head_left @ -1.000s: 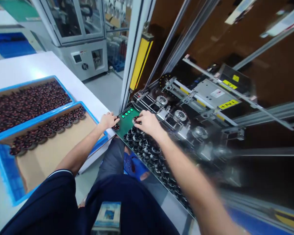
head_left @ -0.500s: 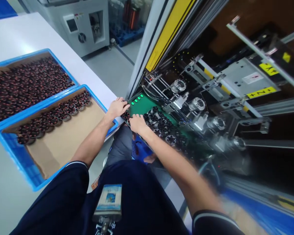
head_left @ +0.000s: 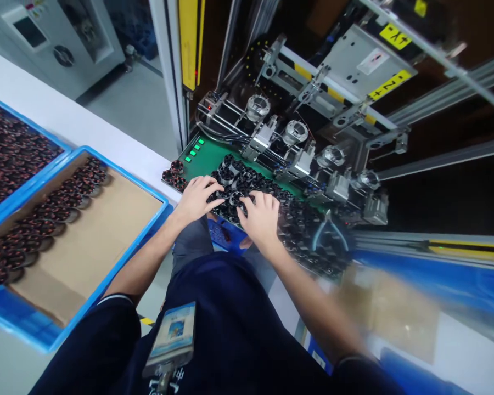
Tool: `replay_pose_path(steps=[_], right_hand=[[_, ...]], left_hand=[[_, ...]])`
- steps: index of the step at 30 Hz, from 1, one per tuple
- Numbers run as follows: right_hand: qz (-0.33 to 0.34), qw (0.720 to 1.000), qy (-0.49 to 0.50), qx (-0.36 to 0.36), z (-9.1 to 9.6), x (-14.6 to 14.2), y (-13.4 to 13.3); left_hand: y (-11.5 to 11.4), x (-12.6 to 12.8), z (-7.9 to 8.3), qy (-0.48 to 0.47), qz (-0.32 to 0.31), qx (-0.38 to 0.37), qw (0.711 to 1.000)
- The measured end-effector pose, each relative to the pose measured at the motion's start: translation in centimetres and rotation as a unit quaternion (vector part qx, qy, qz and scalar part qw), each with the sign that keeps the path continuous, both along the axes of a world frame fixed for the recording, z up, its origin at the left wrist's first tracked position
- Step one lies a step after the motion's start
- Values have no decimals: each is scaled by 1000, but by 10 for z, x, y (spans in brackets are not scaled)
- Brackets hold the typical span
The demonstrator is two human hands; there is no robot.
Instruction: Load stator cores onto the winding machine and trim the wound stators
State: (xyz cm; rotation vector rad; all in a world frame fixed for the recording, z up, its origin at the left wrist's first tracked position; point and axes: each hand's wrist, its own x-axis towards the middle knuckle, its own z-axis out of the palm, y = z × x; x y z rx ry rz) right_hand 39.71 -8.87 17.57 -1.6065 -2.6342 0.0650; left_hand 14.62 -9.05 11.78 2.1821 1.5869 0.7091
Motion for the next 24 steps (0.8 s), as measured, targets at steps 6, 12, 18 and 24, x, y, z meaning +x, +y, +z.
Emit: replay_pose_path(steps=[6, 12, 18, 24], right_hand=[[27, 999, -22, -31, -10, -13, 13], [48, 997, 62, 9, 3, 6, 5], [-89, 957, 277, 10, 54, 83, 34], [-100, 958, 259, 69, 56, 154, 142]], left_hand=[[11, 31, -1, 104, 8, -11, 995], [7, 24, 13, 17, 42, 12, 999], [48, 26, 62, -155, 49, 90, 983], [185, 50, 87, -126, 17, 158, 979]])
